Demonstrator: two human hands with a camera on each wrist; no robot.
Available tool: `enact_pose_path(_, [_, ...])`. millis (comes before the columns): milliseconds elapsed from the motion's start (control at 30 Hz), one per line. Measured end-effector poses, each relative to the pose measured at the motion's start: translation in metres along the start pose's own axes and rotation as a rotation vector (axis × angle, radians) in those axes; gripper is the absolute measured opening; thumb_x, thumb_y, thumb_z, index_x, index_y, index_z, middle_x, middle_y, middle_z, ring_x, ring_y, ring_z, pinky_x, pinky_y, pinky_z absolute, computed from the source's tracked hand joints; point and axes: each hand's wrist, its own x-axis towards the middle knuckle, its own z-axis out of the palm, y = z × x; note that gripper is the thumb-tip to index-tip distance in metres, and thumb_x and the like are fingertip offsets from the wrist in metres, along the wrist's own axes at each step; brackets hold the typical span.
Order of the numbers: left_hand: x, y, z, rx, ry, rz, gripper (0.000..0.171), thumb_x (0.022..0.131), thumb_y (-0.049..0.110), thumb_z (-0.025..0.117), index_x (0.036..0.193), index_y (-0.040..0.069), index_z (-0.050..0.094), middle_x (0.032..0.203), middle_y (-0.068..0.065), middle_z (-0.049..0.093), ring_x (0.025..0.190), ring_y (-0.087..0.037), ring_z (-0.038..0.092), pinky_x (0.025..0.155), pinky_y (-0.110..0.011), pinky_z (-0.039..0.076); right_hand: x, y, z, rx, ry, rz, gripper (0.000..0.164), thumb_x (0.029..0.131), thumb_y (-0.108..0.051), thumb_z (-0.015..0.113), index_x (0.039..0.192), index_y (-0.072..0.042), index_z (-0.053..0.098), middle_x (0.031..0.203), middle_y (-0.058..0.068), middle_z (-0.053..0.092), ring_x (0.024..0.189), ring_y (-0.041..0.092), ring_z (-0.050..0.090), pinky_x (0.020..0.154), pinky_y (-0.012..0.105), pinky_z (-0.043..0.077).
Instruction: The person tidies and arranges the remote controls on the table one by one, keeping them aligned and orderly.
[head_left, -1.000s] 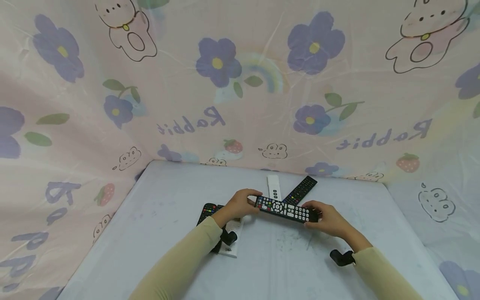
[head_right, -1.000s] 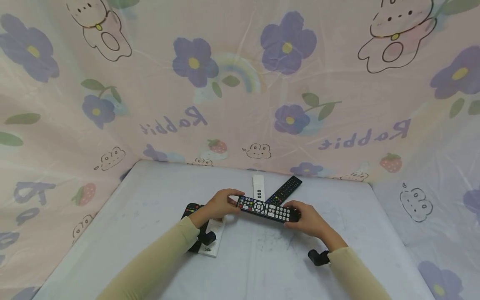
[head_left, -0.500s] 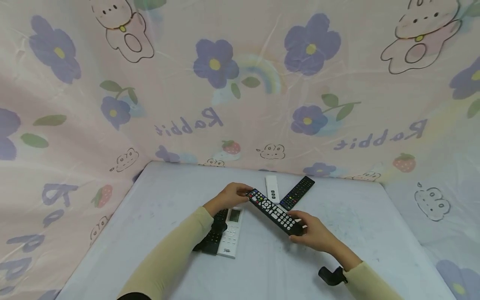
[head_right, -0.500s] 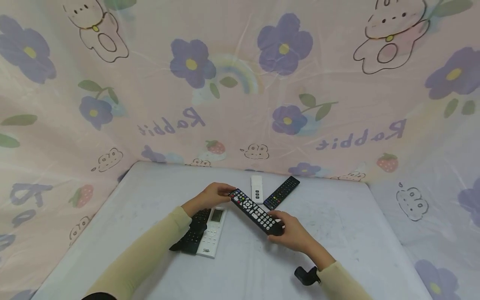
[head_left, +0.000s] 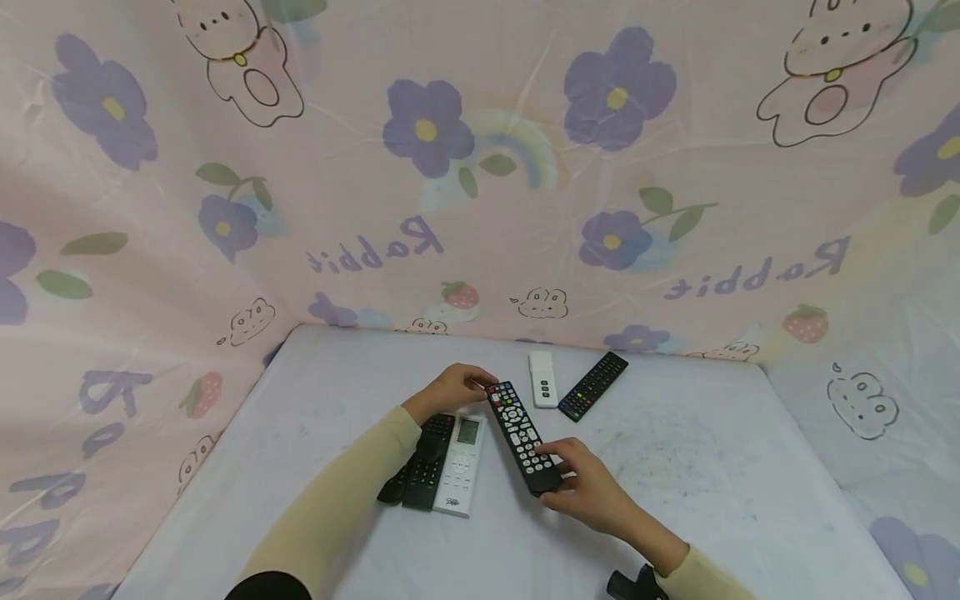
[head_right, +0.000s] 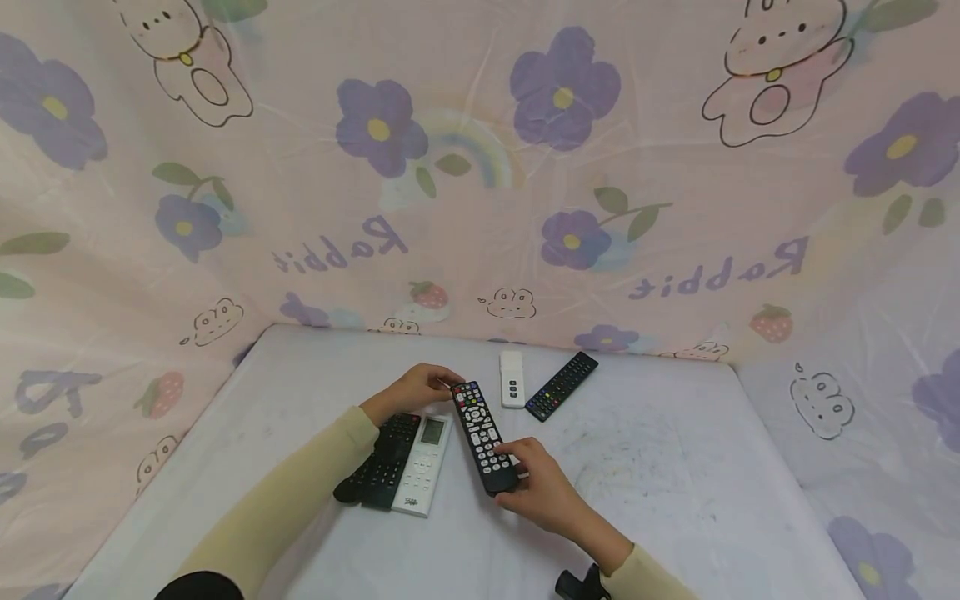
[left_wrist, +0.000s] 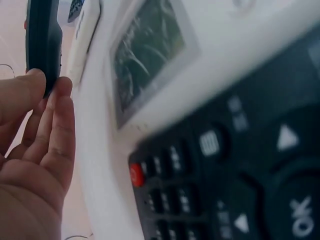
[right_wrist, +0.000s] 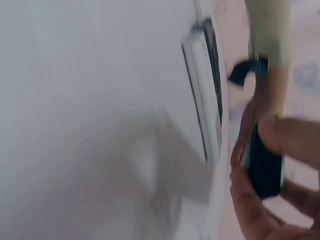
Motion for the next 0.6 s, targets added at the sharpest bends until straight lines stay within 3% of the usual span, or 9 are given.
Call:
enact_pose_path(333, [0.004,-0.004,0.001,-0.047,-0.076,-0.051,0.031,0.092,0.004,0.061,0.119,0.017,0.068,0.124,-0.005,0.064,0.106,-0.022,0.065,0.087,-0.035,0.054,0.002,-0.011,0.041,-0.016,0.053,0.016,0.053,0.067,0.0,0.082,0.115,-0.008,0.06,0.113,0.014,0.05,0.09,0.016,0.06,0.072,0.019,0.055])
enact_pose_path(600, [0.006,-0.004,0.005,-0.007,-0.105,-0.07,0.03,0.091,0.003,0.062,0.114,0.019,0.071,0.117,-0.004,0.067,0.103,-0.02,0.065,0.085,-0.034,0.053,0.004,-0.006,0.062,-0.03,0.082,0.01,0.054,0.062,-0.006,0.086,0.11,-0.01,0.06,0.103,0.01,0.049,0.079,0.008,0.058,0.065,0.018,0.053])
